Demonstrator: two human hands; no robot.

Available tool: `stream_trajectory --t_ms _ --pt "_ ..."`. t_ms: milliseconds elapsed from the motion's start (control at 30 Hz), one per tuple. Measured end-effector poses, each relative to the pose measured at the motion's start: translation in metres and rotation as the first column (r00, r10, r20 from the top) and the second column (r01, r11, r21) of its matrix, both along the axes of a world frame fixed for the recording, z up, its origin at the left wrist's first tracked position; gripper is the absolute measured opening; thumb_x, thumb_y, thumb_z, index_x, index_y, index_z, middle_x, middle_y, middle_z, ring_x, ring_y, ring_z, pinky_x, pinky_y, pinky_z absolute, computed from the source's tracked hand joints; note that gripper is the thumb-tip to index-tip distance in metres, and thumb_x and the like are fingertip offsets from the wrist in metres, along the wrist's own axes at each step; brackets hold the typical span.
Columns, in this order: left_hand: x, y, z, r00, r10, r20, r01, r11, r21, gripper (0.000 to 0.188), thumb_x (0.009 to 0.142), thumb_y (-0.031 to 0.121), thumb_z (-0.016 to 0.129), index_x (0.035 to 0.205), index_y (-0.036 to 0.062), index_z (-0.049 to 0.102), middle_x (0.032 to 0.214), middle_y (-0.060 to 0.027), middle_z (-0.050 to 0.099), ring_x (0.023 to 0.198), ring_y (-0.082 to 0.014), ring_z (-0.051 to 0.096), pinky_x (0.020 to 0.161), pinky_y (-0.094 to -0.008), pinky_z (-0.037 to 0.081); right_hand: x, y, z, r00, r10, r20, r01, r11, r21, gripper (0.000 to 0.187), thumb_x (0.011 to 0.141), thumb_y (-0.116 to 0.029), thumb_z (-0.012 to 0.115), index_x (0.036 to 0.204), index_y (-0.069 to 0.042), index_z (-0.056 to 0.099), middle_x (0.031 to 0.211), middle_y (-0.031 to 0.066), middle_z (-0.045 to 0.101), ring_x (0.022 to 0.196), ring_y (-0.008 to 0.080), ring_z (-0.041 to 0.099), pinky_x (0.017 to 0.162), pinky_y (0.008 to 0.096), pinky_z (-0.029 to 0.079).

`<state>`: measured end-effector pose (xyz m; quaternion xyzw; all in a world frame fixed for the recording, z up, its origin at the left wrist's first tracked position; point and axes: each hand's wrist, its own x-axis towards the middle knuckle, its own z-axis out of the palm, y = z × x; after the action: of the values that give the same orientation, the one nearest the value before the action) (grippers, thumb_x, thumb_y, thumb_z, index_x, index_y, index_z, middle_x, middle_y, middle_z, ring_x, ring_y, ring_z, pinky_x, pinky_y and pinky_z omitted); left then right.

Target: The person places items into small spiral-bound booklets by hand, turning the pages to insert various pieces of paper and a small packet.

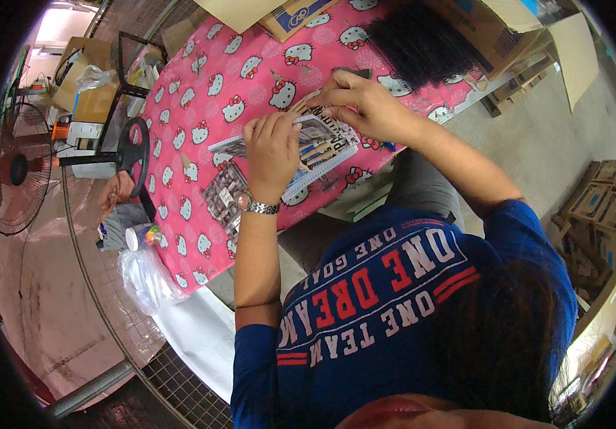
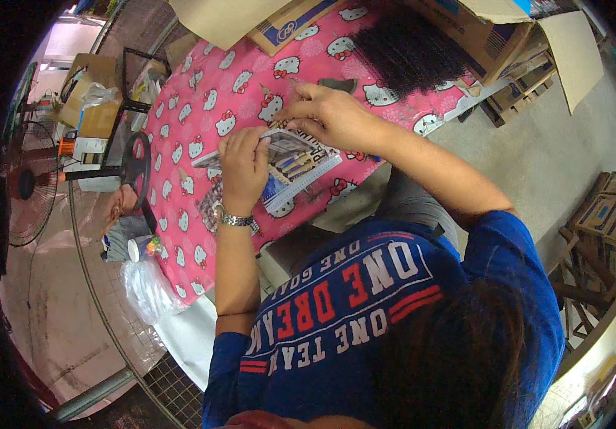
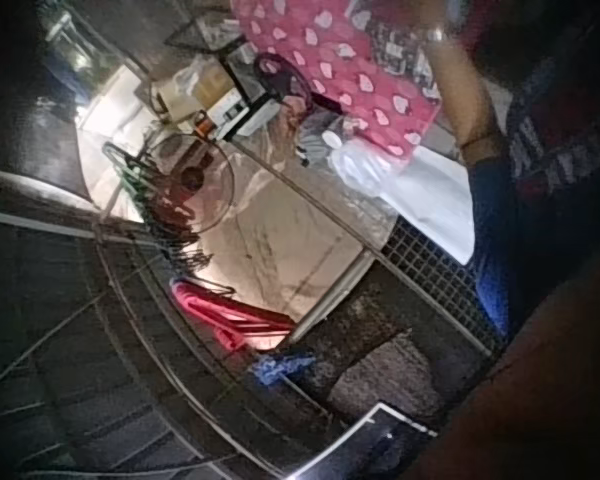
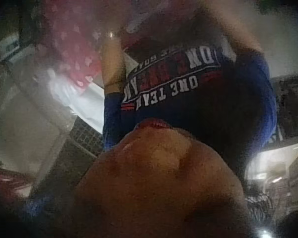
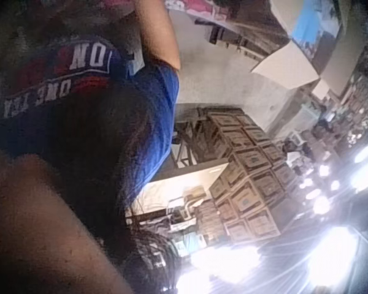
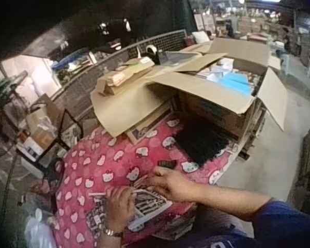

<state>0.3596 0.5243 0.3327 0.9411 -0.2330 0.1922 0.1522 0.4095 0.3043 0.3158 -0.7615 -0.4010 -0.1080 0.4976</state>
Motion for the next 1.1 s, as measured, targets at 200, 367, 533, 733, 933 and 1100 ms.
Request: stream_trajectory --t_ms 200,367,533,733,933,1100 --pt "0.001 0.002 -0.001 0.999 -0.047 0.022 0.047 0.999 -0.01 0.018 0.088 0.014 0.059 0.104 0.0067 0.063 0.097 -0.0103 0.065 0.093 -0.0284 0.059 0.089 -0.0418 0.037 0.008 -0.003 0.014 0.998 0.047 0.045 -0.038 0.984 -0.176 0.03 0.082 -0.004 0.066 0.111 -0.01 0.068 0.09 0.01 0.057 0.087 0.0278 0.06 0.072 0.0395 0.049" --pt "0.001 0.001 0.003 0.998 -0.06 0.013 0.061 0.998 -0.026 0.017 0.088 0.013 0.059 0.103 0.0062 0.063 0.096 -0.0108 0.066 0.092 -0.0281 0.059 0.088 -0.0412 0.037 0.015 0.003 0.007 0.97 0.031 0.24 0.011 0.986 -0.168 0.022 0.081 -0.008 0.067 0.102 -0.011 0.069 0.096 0.006 0.063 0.092 0.0278 0.061 0.08 0.0405 0.048" --pt "0.002 0.002 0.002 0.998 -0.066 0.017 0.067 0.997 -0.049 0.016 0.087 0.013 0.059 0.102 0.0058 0.063 0.095 -0.0107 0.066 0.091 -0.0276 0.06 0.088 -0.0411 0.037 -0.001 0.004 -0.002 0.975 -0.052 0.216 0.068 0.996 -0.064 0.02 0.078 -0.007 0.068 0.098 -0.011 0.07 0.092 0.0026 0.066 0.092 0.0251 0.06 0.084 0.0393 0.046" --pt "0.003 0.001 0.005 0.998 -0.019 -0.057 0.018 1.0 -0.023 0.019 0.088 0.013 0.061 0.106 0.006 0.064 0.1 -0.0122 0.066 0.097 -0.0285 0.059 0.092 -0.04 0.038 -0.009 0.008 -0.007 0.999 -0.035 -0.024 0.035 0.999 0.001 0.018 0.082 -0.011 0.067 0.1 -0.01 0.069 0.09 0.0062 0.065 0.09 0.0306 0.062 0.076 0.043 0.05" --pt "0.0 -0.015 -0.003 0.994 -0.054 0.1 0.049 0.997 0.051 0.032 0.083 0.01 0.062 0.114 0.009 0.057 0.105 -0.0081 0.064 0.099 -0.0253 0.059 0.091 -0.0438 0.037 -0.027 0.005 0.015 0.984 -0.176 0.009 0.175 0.969 -0.177 0.029 0.085 -0.014 0.064 0.112 -0.008 0.058 0.098 0.0128 0.062 0.09 0.0352 0.064 0.07 0.0465 0.053" --pt "0.0 -0.011 -0.004 0.998 -0.049 0.048 0.045 0.996 0.078 0.03 0.082 0.009 0.062 0.111 0.0051 0.058 0.105 -0.011 0.063 0.101 -0.03 0.057 0.094 -0.043 0.037 -0.035 0.008 0.03 0.978 -0.209 -0.014 0.187 0.902 -0.389 0.038 0.085 -0.011 0.065 0.12 -0.006 0.051 0.093 0.0164 0.061 0.08 0.0373 0.064 0.066 0.0446 0.053"
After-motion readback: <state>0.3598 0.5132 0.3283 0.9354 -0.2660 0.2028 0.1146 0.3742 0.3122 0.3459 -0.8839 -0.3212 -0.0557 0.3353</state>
